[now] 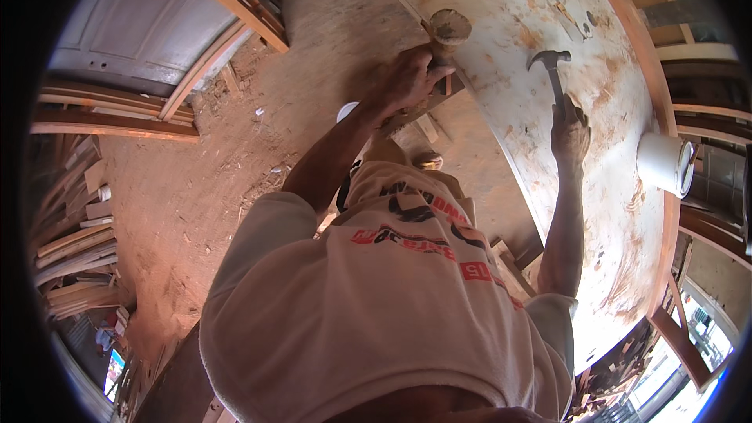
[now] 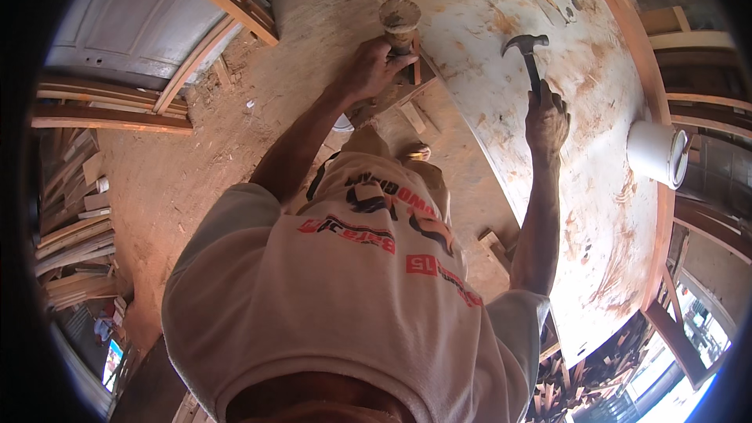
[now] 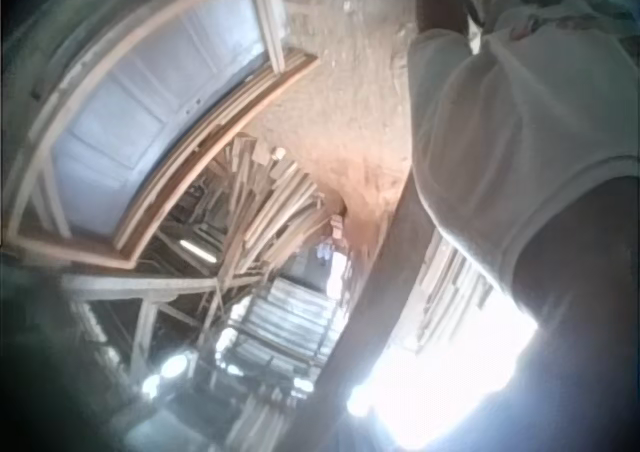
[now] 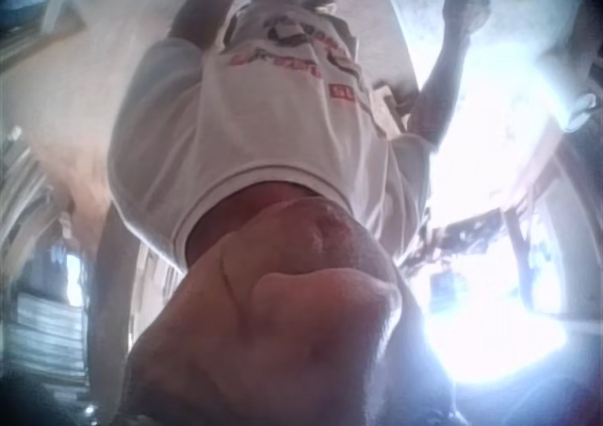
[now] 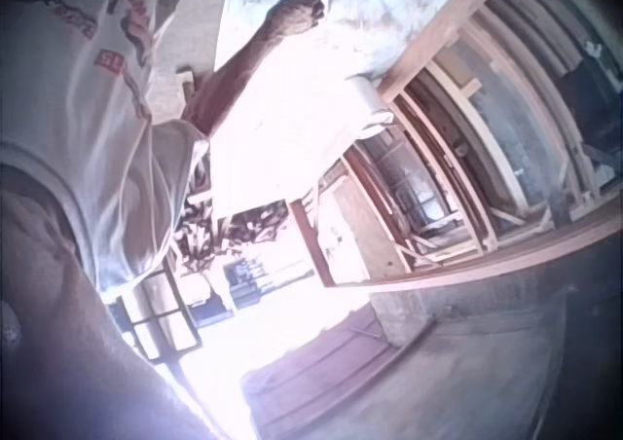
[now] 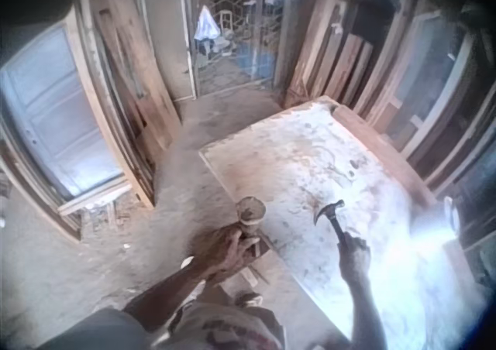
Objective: The person selects a small wooden block from a stack, then uses a chisel and hammer to carve and shape it on a workbench. The person repeatedly positions the chisel and strikes it with the hammer to remove wood shavings.
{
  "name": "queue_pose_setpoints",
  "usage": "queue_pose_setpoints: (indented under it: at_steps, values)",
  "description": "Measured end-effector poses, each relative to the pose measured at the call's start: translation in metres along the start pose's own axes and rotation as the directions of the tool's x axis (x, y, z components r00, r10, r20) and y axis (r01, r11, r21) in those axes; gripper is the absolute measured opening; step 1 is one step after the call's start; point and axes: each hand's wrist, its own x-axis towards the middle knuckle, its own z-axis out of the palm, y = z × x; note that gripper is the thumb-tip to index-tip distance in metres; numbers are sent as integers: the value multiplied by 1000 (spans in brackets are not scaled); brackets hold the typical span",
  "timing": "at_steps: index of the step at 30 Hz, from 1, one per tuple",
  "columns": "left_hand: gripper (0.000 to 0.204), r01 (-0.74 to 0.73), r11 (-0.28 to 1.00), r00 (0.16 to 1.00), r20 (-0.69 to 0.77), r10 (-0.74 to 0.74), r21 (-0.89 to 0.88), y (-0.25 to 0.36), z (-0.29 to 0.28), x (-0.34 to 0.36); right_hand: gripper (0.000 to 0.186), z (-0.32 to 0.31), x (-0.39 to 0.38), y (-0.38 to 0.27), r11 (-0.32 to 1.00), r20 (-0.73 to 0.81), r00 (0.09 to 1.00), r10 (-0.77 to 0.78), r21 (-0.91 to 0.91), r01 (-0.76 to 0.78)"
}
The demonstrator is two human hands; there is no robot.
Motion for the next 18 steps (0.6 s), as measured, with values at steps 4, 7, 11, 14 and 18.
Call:
queue_pose_setpoints:
  at_steps: [4, 7, 11, 14, 18]
  values:
    - [20, -14, 999, 1000, -20, 15, 40, 3, 0, -6, 62, -25, 11, -53, 951, -15, 997, -74, 299, 75]
    - [24, -84, 994, 995, 55, 80, 70, 6, 14, -7, 79, -58, 5, -138, 507, 44, 986, -159, 861, 43]
    - [30, -187, 956, 974, 170, 150, 228, 20, 28, -7, 60, -55, -3, -168, 328, 48, 995, 82, 942, -72]
    - [31, -195, 967, 954, 258, 150, 161, 18, 12, 0, 37, -60, -15, -155, 217, -19, 986, 163, 976, -17]
    - [47, -100, 944, 982, 186, 42, 315, -8, -18, 12, 37, -92, -35, -130, 132, -80, 942, 327, 990, 39]
